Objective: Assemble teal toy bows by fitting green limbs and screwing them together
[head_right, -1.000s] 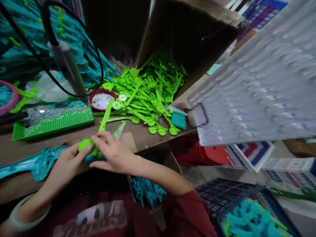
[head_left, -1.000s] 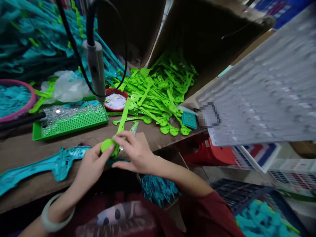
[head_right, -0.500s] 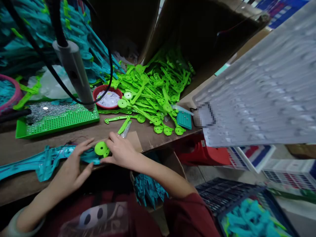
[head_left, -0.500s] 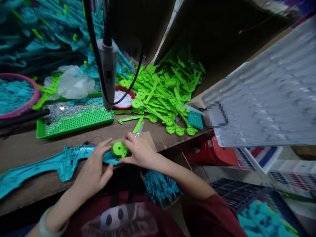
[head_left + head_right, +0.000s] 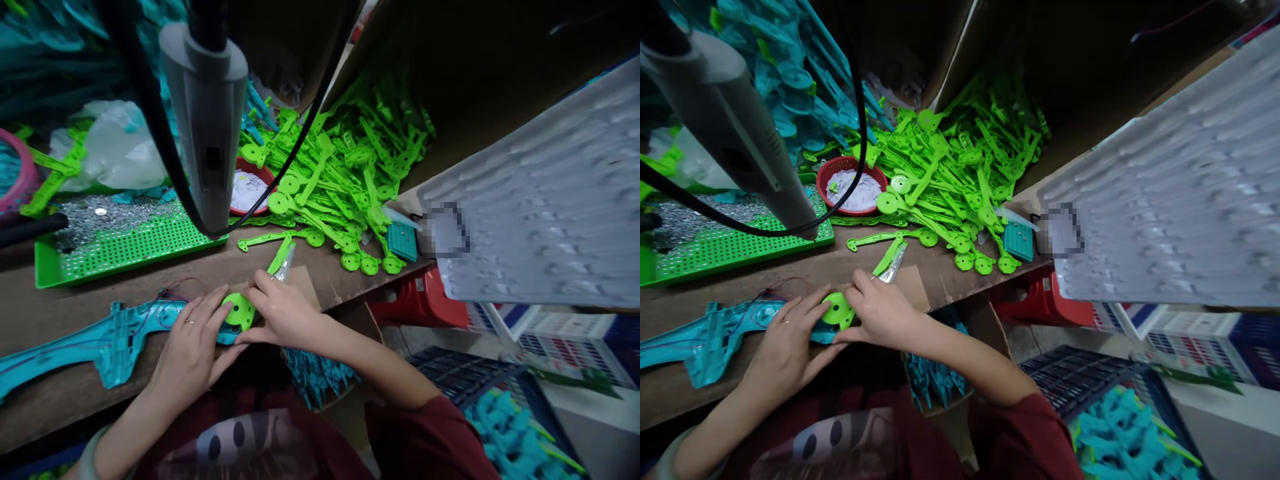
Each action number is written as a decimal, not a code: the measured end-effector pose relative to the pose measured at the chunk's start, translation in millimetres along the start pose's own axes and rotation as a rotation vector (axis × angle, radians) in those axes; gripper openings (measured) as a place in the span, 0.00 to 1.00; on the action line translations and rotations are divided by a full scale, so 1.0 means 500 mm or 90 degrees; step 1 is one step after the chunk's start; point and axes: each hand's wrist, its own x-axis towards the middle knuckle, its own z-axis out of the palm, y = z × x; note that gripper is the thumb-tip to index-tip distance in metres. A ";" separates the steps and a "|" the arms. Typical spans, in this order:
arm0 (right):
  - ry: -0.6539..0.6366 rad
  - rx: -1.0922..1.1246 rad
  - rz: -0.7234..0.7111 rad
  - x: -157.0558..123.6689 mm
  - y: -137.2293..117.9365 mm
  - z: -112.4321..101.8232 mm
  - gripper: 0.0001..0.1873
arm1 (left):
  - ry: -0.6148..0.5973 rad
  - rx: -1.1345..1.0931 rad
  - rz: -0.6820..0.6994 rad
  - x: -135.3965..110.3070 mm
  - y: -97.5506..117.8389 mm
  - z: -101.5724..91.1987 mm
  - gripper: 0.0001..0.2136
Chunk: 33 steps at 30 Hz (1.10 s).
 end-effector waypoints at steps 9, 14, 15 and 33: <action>0.160 0.186 0.111 -0.038 0.039 -0.011 0.27 | -0.049 0.057 0.058 -0.002 -0.007 -0.013 0.17; 0.367 0.564 0.495 -0.057 0.106 0.020 0.30 | -0.069 0.091 0.096 -0.028 -0.009 -0.017 0.17; 0.366 0.675 0.511 -0.054 0.112 0.027 0.32 | -0.071 0.095 0.106 -0.033 -0.010 -0.017 0.17; 0.332 1.013 0.415 -0.047 0.112 0.043 0.21 | -0.458 -0.281 -0.208 0.155 -0.018 -0.033 0.18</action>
